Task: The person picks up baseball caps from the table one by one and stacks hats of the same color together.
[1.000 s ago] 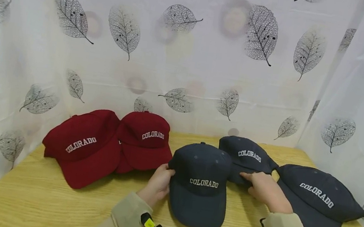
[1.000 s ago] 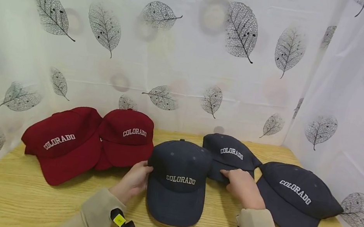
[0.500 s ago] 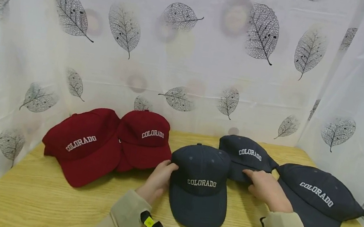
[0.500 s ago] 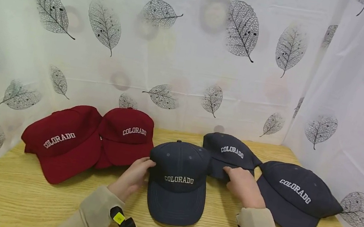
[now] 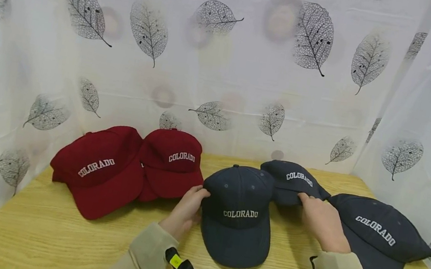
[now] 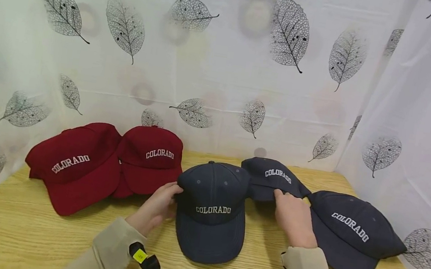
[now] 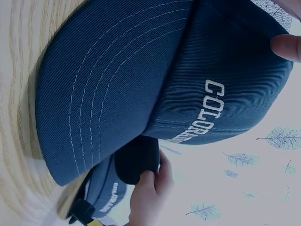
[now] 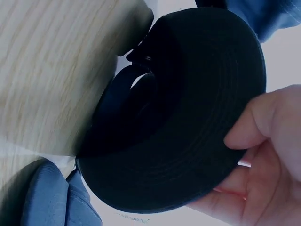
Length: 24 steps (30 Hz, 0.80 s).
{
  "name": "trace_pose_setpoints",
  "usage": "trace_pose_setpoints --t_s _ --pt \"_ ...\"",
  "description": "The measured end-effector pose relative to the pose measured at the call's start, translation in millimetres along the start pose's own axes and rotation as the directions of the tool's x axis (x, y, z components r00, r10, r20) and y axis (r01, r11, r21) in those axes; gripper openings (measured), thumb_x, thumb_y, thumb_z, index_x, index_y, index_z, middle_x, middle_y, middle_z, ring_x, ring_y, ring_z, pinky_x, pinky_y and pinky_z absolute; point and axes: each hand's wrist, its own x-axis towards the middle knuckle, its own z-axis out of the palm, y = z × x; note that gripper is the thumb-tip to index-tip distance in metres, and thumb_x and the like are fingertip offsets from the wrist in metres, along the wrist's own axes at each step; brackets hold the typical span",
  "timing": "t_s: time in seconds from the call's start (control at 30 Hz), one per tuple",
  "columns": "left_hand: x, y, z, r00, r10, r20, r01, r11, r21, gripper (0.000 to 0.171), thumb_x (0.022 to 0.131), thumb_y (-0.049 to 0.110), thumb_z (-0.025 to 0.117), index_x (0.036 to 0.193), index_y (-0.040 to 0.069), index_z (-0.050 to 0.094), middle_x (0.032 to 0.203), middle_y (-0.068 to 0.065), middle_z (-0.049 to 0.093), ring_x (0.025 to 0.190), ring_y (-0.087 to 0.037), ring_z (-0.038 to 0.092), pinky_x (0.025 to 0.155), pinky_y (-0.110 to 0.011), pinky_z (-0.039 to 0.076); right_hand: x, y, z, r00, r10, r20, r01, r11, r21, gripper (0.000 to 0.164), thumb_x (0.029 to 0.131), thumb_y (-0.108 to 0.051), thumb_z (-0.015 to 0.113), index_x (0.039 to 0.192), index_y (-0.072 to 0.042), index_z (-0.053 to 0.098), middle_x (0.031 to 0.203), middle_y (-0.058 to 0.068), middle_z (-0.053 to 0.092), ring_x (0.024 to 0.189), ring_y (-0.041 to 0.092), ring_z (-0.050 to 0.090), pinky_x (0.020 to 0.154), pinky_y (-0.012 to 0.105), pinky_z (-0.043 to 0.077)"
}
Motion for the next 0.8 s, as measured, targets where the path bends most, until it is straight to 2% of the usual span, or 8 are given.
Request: trace_pose_setpoints --t_s 0.1,0.27,0.37,0.43,0.5,0.63,0.73,0.8 --pt "-1.8 1.6 0.6 1.0 -0.005 -0.013 0.006 1.0 0.019 0.059 0.083 0.014 0.045 0.135 -0.003 0.023 0.137 -0.024 0.024 0.124 -0.037 0.023 0.092 -0.058 0.024 0 1 -1 0.999 0.02 -0.033 -0.021 1.0 -0.005 0.025 0.082 0.001 0.051 0.107 0.002 0.056 0.081 0.02 0.061 0.065 0.036 0.056 0.057 0.048 0.044" --pt "-3.6 1.2 0.9 1.0 -0.004 -0.021 0.005 0.999 0.039 0.058 0.084 0.017 0.045 0.133 -0.005 0.026 0.135 -0.024 0.027 0.118 -0.036 0.029 0.09 -0.05 0.029 0 1 -5 0.996 0.082 -0.037 -0.081 0.997 0.013 0.024 0.083 0.001 0.048 0.107 0.002 0.054 0.08 0.022 0.06 0.062 0.037 0.055 0.051 0.048 0.043" --pt "-2.9 -0.4 0.7 1.0 0.005 -0.026 -0.004 0.998 0.063 0.054 0.084 0.019 0.045 0.13 -0.005 0.031 0.131 -0.021 0.03 0.107 -0.033 0.034 0.078 -0.039 0.033 0 0 -8 0.993 0.109 -0.035 -0.108 0.994 0.02 0.024 0.085 0.0 0.045 0.107 0.003 0.053 0.079 0.023 0.059 0.06 0.036 0.055 0.048 0.046 0.042" --pt "-2.3 -1.5 0.3 1.0 0.011 -0.026 -0.009 0.997 0.076 0.052 0.085 0.02 0.045 0.129 -0.005 0.034 0.128 -0.02 0.033 0.098 -0.03 0.036 0.069 -0.033 0.031 0 0 -10 0.993 0.114 -0.04 -0.113 0.993 0.024 0.024 0.085 0.001 0.044 0.107 0.003 0.053 0.078 0.022 0.059 0.059 0.035 0.054 0.046 0.045 0.041" --pt "-1.3 -2.3 -0.2 1.0 0.009 -0.024 -0.007 0.997 0.08 0.052 0.085 0.02 0.045 0.129 -0.004 0.033 0.128 -0.019 0.032 0.094 -0.029 0.036 0.066 -0.032 0.03 1 0 -11 0.993 0.112 -0.046 -0.111 0.993 0.029 0.025 0.084 0.001 0.044 0.107 0.003 0.053 0.076 0.021 0.059 0.058 0.034 0.054 0.045 0.044 0.04" --pt "0.0 -2.5 -0.4 1.0 -0.003 0.002 0.003 0.998 0.059 0.056 0.087 0.02 0.044 0.134 -0.003 0.025 0.134 -0.023 0.027 0.111 -0.036 0.034 0.085 -0.044 0.034 1 -1 -12 0.993 0.108 -0.041 -0.107 0.994 0.036 0.028 0.084 0.001 0.044 0.11 0.003 0.053 0.076 0.019 0.06 0.057 0.034 0.054 0.044 0.043 0.039" --pt "0.8 -2.5 0.2 1.0 0.001 0.028 -0.001 1.0 0.011 0.055 0.089 0.02 0.044 0.134 -0.002 0.023 0.137 -0.025 0.022 0.123 -0.04 0.023 0.093 -0.056 0.025 2 0 -12 0.994 0.106 -0.038 -0.105 0.994 0.035 0.029 0.084 0.001 0.044 0.112 0.002 0.054 0.08 0.02 0.061 0.06 0.034 0.055 0.044 0.043 0.04" --pt "1.7 -2.9 0.9 0.999 0.006 0.04 -0.005 0.999 -0.034 0.052 0.09 0.019 0.043 0.133 -0.002 0.023 0.137 -0.024 0.021 0.125 -0.041 0.02 0.095 -0.057 0.022 3 0 -11 0.994 0.104 -0.044 -0.103 0.994 0.033 0.03 0.084 0.002 0.044 0.112 0.001 0.054 0.083 0.021 0.061 0.062 0.035 0.055 0.045 0.043 0.04"
